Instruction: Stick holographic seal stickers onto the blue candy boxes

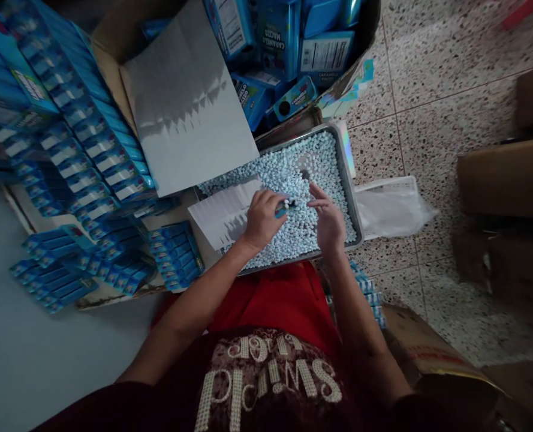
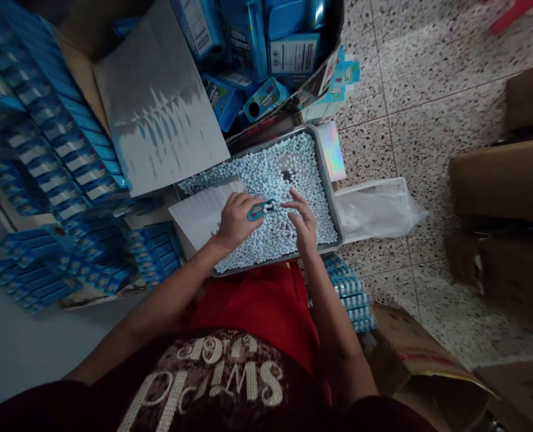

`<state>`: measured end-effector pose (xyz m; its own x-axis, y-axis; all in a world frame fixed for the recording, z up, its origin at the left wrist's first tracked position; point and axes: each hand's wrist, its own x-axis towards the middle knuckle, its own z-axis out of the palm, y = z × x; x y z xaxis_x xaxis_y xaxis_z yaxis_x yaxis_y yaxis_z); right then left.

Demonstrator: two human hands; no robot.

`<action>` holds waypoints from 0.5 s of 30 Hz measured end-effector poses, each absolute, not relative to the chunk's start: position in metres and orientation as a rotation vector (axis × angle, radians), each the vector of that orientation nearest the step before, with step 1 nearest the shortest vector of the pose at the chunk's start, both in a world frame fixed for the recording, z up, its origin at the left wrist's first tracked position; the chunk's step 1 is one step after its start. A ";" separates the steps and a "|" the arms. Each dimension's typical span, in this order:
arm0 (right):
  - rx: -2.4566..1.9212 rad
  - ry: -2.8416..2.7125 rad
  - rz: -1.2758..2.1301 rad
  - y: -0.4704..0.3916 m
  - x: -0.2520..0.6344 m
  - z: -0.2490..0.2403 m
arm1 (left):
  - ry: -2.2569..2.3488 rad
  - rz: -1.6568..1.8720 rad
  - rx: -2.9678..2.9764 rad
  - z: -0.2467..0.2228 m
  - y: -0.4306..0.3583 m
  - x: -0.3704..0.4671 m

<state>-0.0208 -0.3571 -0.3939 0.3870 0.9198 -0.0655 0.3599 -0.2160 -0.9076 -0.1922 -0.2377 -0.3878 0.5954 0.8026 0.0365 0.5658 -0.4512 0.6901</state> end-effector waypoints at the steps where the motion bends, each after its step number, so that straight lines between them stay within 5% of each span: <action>1: -1.867 -1.189 0.776 -0.368 -0.018 -0.400 | 1.089 0.483 2.158 -0.391 -0.236 -0.195; 9: -2.101 -1.984 0.773 -0.382 -0.036 -0.450 | 1.130 0.553 1.959 -0.399 -0.225 -0.205; 15: -2.149 -1.934 0.867 -0.338 -0.013 -0.480 | 1.108 0.581 1.856 -0.399 -0.221 -0.222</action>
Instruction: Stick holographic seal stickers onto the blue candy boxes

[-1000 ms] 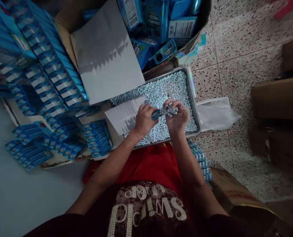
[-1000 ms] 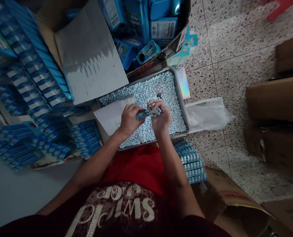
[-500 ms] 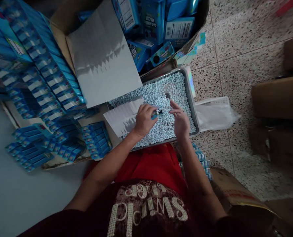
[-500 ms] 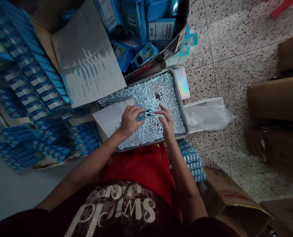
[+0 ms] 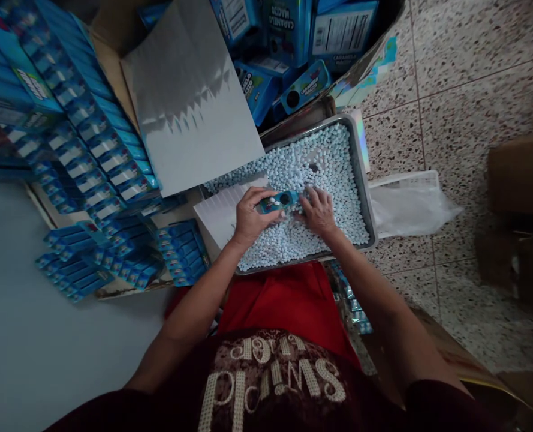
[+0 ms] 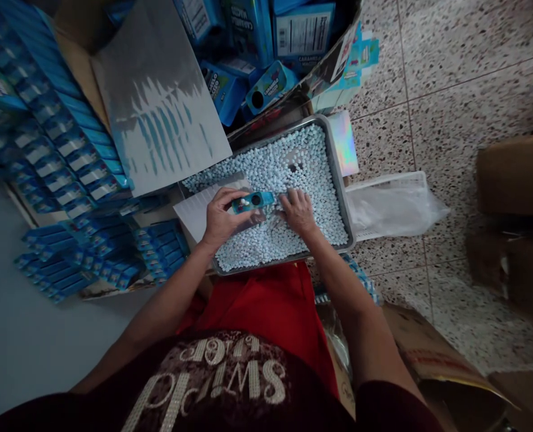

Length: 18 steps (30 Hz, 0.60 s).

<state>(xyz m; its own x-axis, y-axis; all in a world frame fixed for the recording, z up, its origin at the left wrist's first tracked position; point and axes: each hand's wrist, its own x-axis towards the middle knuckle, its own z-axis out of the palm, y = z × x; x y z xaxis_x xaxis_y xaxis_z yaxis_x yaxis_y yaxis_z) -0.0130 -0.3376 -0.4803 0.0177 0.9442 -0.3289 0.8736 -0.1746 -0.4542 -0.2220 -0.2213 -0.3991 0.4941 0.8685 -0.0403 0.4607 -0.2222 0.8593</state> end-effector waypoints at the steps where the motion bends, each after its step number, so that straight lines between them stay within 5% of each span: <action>1: -2.194 -1.836 0.912 -0.331 -0.010 -0.480 | 1.124 0.582 1.848 -0.399 -0.220 -0.226; 5: -2.257 -0.943 1.062 -0.312 -0.012 -0.459 | 1.188 0.496 1.995 -0.394 -0.219 -0.233; 9: -1.554 -0.144 1.310 -0.306 -0.027 -0.413 | 1.096 0.197 2.294 -0.378 -0.225 -0.221; 13: -1.039 0.104 1.330 -0.301 -0.045 -0.368 | 1.007 -0.013 2.415 -0.364 -0.236 -0.201; 18: -0.999 -0.029 1.201 -0.295 -0.063 -0.354 | 1.136 0.002 2.292 -0.362 -0.244 -0.195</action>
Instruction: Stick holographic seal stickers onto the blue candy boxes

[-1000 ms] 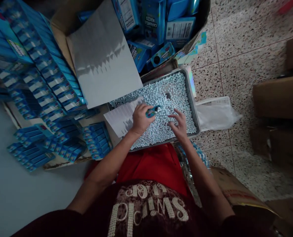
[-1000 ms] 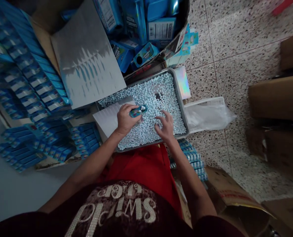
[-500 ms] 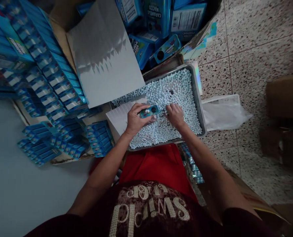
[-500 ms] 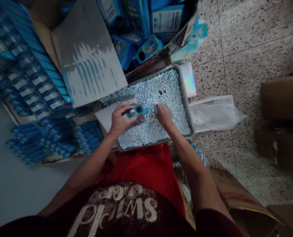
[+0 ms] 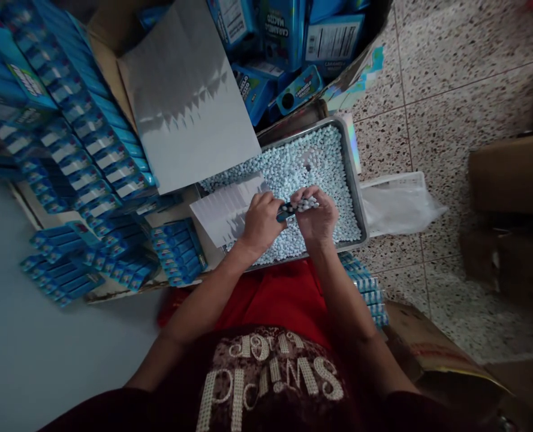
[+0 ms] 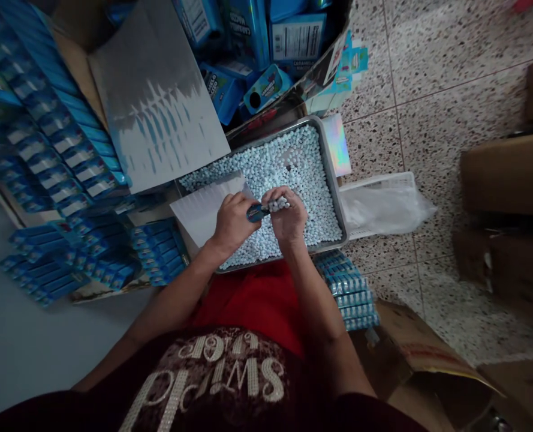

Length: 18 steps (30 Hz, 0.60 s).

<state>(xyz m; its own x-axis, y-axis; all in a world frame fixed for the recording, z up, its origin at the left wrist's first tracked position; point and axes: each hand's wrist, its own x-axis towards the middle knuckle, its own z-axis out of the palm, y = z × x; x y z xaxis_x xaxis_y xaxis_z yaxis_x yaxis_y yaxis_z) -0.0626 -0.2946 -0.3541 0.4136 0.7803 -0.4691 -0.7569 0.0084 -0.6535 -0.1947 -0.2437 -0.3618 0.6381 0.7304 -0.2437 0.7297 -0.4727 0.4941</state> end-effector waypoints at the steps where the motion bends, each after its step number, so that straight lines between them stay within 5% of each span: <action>1: -1.023 -0.062 1.175 -0.295 -0.064 -0.355 | 1.139 0.012 2.272 -0.364 -0.245 -0.196; 18: -1.390 -0.468 1.056 -0.308 -0.079 -0.350 | 1.223 0.269 2.122 -0.381 -0.254 -0.211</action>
